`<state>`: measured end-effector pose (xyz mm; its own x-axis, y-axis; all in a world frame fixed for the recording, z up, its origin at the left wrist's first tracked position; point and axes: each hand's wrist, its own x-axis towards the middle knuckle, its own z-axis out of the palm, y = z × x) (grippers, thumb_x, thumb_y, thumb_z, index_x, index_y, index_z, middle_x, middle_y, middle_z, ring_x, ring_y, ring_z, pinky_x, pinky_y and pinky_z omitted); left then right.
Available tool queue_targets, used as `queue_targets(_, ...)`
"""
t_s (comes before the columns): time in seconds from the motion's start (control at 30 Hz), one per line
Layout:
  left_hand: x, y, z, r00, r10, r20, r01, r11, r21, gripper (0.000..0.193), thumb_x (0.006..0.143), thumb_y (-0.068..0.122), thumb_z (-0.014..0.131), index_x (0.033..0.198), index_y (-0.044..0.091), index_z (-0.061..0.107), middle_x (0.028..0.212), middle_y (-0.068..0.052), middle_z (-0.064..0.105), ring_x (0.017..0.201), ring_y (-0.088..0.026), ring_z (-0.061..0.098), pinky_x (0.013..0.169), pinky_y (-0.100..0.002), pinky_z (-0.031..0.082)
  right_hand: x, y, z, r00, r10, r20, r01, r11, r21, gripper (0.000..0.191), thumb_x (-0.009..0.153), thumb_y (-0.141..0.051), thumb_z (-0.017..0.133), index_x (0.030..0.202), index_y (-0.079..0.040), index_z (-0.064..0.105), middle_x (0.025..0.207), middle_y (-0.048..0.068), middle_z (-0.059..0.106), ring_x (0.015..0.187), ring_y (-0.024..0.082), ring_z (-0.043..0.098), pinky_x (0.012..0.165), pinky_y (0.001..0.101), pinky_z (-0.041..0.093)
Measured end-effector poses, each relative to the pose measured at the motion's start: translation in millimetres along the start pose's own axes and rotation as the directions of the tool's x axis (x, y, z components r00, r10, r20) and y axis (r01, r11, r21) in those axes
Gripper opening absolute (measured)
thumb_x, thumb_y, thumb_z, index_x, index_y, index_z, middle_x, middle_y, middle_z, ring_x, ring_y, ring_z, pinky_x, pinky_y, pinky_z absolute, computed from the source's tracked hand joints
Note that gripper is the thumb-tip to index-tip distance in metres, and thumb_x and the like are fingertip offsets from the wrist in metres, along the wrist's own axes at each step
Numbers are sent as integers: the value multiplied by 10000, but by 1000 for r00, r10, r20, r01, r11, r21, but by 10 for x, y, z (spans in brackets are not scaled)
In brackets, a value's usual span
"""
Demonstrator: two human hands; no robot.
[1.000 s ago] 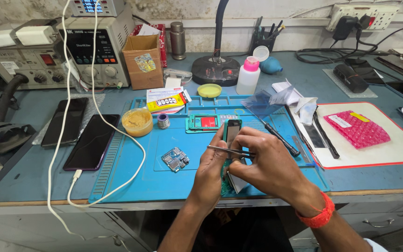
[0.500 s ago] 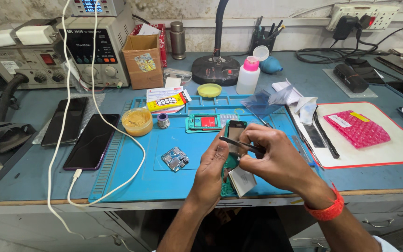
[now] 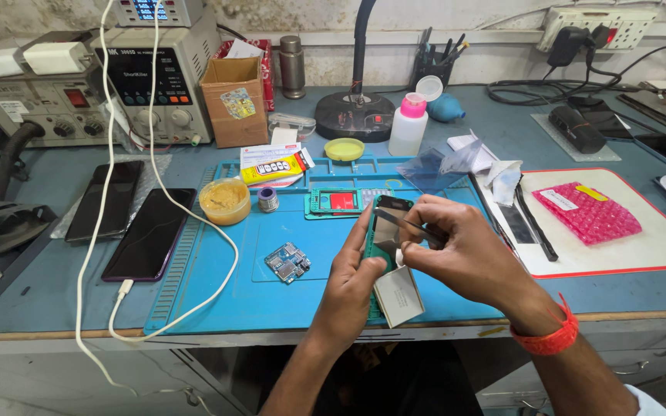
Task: The person repairs a teal keypad feature phone at a workbench. They pry the phone open with a spudger, use tweezers to lift out the battery and internal components, disconnect a flex cable from the circuit board, reposition the board and housing, and finally scoop flux paste from a container with a fingertip tool.
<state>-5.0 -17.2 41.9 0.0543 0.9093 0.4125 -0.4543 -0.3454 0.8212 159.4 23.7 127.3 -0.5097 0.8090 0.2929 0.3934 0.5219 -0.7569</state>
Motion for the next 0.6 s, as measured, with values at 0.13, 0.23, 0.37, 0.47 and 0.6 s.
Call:
queue_targets(0.13,-20,-7,5,1000,-2,-12,3,999,33,728,929,8,466,1638,36,303,1259,-56,621,1085,-90,595,971,-254,505,-6,-46,11,1000,-7,15,8,1000,-30,116,793,-111,747,804,-18,680,752,-9,545,624,77,420,533,272,370)
queue_targets(0.23,-10,8,9,999,-25,-33,25,1000,15,683,945,-2,482,1614,16,346,1243,-60,627,1049,-94,599,924,-268,520,0,-80,9,999,39,4,-39,996,-79,201,819,-207,791,891,-36,714,722,2,552,605,78,411,515,277,359)
queue_targets(0.37,14,26,37,998,-39,-39,39,999,16,669,952,-13,485,1602,28,329,1242,-67,642,1055,-95,620,929,-269,533,10,-102,-14,1000,-5,13,7,984,-180,354,740,-290,864,902,-19,706,731,2,562,564,90,418,482,292,377)
queue_targets(0.47,6,39,56,997,-59,-44,60,998,27,636,989,8,495,1600,35,322,1230,-63,646,1043,-89,613,914,-270,536,23,-78,-13,998,-59,28,64,977,-203,320,755,-283,864,877,-14,744,744,8,584,566,98,434,488,303,392)
queue_targets(0.6,2,52,65,999,-39,-28,40,999,10,650,988,3,491,1611,37,311,1220,-61,635,1064,-100,601,943,-275,520,51,-40,1,998,-58,27,62,982,-179,286,824,-258,828,868,11,740,746,48,583,583,114,436,502,321,394)
